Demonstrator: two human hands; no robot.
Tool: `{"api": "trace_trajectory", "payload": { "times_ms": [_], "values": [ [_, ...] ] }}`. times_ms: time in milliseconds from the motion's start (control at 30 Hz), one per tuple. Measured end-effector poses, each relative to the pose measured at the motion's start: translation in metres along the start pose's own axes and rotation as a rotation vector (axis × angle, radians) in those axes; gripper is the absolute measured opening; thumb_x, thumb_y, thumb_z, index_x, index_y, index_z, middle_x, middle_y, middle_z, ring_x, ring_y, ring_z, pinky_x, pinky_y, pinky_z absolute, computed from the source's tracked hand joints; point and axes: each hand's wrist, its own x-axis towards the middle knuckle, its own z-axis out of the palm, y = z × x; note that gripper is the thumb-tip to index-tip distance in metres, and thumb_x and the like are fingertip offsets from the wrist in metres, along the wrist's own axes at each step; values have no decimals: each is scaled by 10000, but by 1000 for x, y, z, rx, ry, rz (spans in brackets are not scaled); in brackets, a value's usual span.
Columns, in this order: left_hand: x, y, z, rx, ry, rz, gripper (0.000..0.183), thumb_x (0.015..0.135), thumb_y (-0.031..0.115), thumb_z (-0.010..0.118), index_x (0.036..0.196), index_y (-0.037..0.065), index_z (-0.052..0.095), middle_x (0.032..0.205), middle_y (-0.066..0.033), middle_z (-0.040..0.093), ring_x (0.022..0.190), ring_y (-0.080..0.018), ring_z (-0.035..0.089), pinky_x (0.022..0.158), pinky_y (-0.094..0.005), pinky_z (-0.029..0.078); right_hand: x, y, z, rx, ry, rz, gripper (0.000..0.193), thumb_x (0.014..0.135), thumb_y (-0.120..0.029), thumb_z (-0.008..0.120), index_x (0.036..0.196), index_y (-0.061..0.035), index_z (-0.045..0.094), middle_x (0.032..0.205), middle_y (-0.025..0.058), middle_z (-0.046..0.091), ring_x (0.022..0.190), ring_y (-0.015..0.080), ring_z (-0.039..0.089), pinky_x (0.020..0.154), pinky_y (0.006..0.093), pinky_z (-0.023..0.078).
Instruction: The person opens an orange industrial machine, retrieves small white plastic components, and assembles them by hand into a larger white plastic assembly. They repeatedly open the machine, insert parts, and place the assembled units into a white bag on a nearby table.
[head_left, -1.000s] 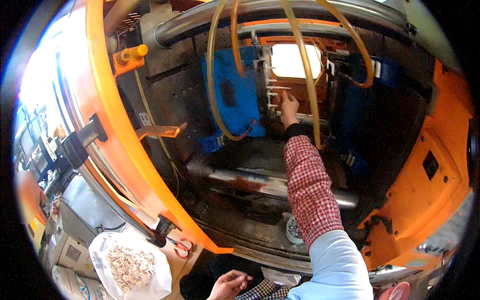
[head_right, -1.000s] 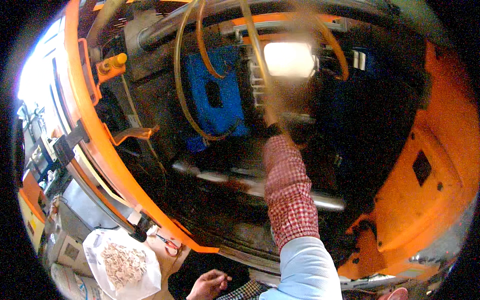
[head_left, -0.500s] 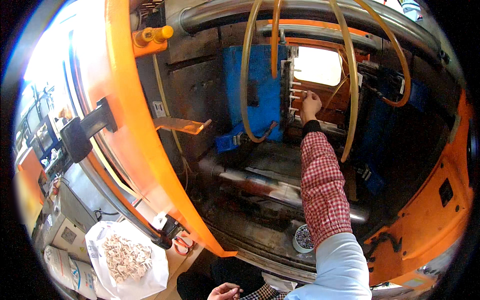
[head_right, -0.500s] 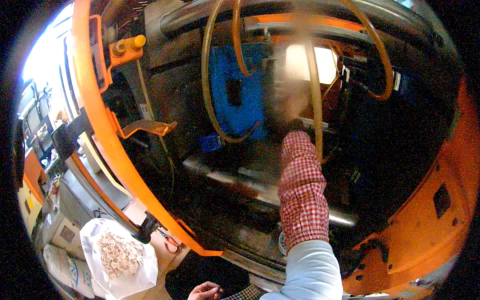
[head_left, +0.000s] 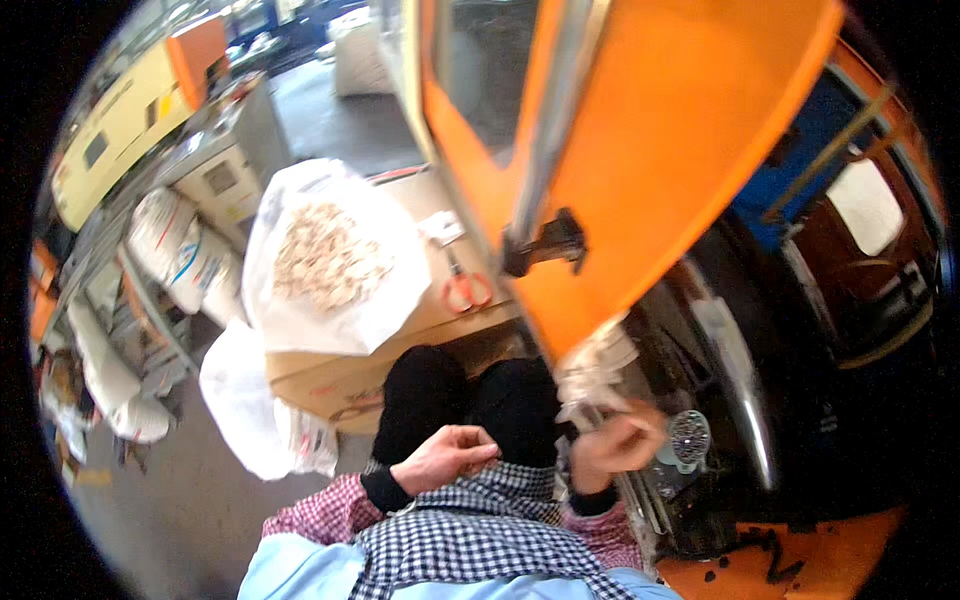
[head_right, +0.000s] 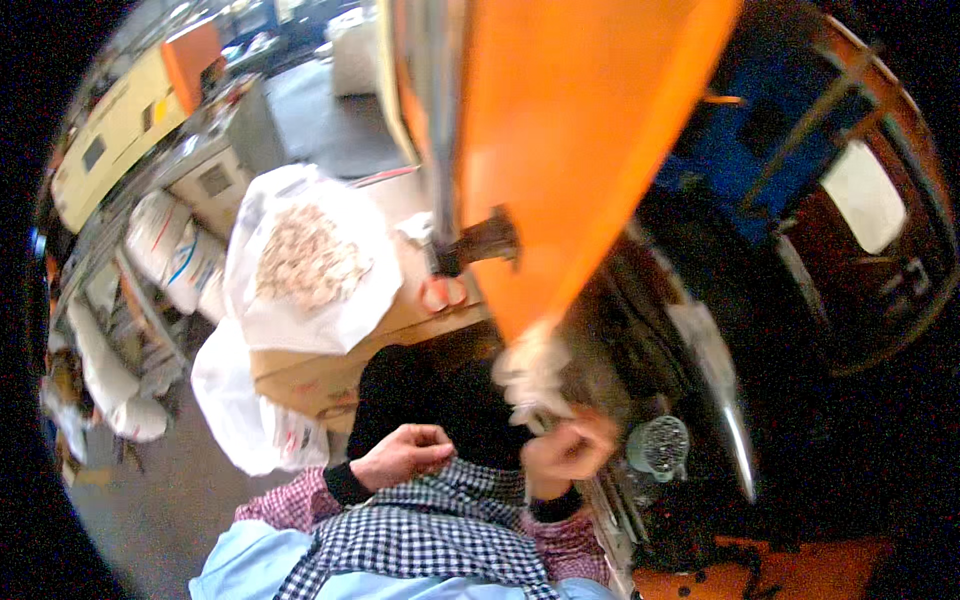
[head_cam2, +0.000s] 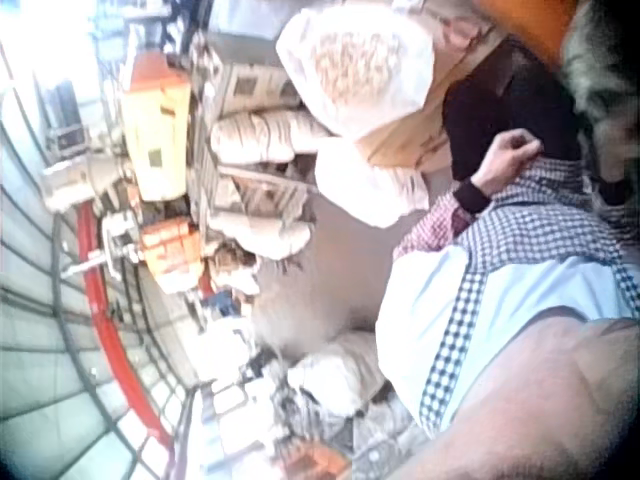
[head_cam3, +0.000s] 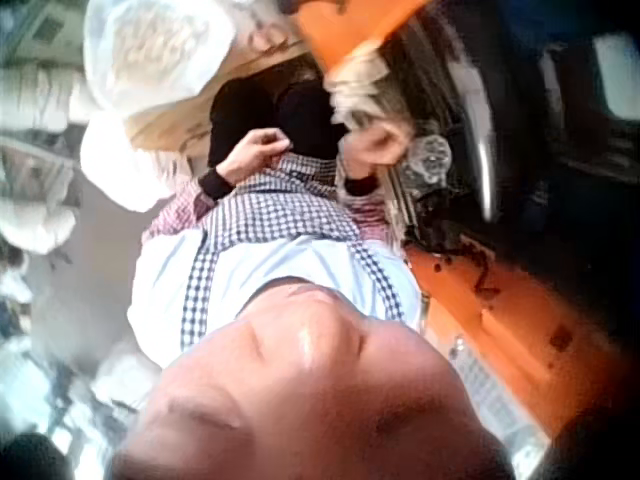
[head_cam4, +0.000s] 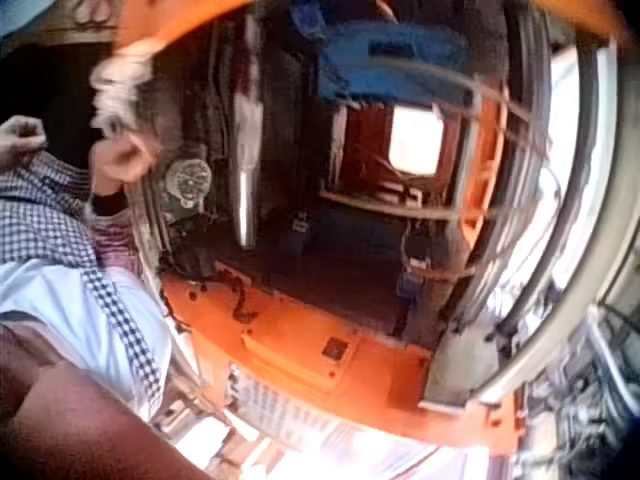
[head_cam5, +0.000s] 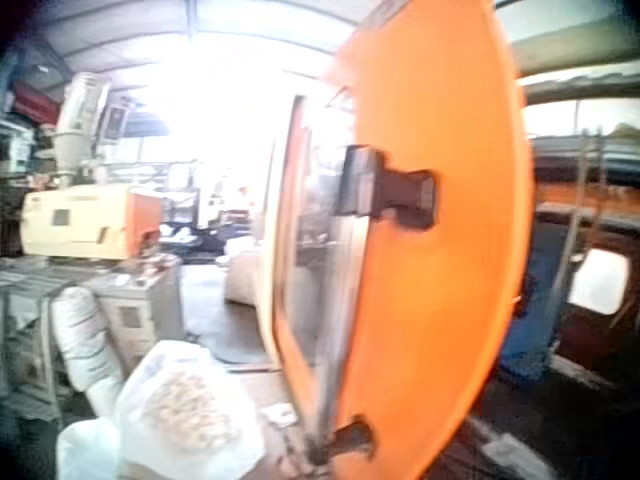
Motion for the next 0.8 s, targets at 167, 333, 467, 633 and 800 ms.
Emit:
{"api": "trace_trajectory", "payload": {
  "times_ms": [167,333,467,633,800],
  "values": [
    [-25,-11,-18,-192,185,14,159,894,168,572,845,18,551,713,-8,519,608,-73,450,558,-200,374,-69,-60,88,553,-637,524,107,838,-91,616,913,-24,582,836,123,604,707,240,611,619,316,482],
    [-51,-8,-28,-11,306,85,187,894,178,558,810,11,564,700,-8,524,600,-68,448,533,-198,355,-90,-88,200,414,-950,418,122,825,-82,541,922,-24,588,862,152,594,786,320,589,720,370,476],
    [-48,1,-26,-176,328,121,108,879,84,544,812,-1,549,654,-22,498,560,-116,452,520,-222,378,-66,-105,190,535,-1111,55,259,783,-14,455,1029,7,535,1083,219,514,1017,351,519,827,403,466],
    [-20,-1,-5,-159,64,59,106,914,128,530,858,38,542,701,3,489,580,-71,393,539,-202,346,40,-97,26,227,-473,-424,281,797,-103,585,1029,55,560,1093,178,528,882,296,558,755,395,472],
    [3,9,26,85,-240,22,122,922,111,504,821,53,541,667,11,458,578,-71,397,524,-202,323,141,-129,-184,-801,172,-440,169,727,25,508,881,-15,564,1034,166,609,905,296,585,769,373,452]
  ]
}}
